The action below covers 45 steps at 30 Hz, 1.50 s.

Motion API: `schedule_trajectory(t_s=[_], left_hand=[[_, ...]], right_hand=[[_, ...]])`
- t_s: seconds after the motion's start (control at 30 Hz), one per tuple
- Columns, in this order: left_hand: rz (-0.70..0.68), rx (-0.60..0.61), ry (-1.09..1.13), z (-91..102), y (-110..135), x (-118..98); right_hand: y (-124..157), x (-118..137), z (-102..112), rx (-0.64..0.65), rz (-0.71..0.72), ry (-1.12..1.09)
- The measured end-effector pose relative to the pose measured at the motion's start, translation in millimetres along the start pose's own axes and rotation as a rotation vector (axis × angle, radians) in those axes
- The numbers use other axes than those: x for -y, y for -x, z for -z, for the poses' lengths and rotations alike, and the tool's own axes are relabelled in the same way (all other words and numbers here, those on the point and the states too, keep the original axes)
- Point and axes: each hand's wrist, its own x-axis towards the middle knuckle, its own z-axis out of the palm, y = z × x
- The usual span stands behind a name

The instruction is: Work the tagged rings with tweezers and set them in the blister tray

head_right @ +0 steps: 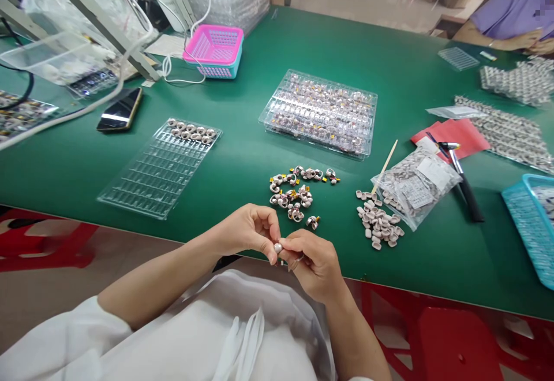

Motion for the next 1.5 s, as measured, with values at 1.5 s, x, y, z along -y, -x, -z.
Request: schedule_trajectory(t_s=[1.5], left_hand=[[-0.608,0.242,-1.098,-11.1,22.1,-40.5]], right_hand=[[-9.0,22.2,12.4,-0.133,0.179,0.234]])
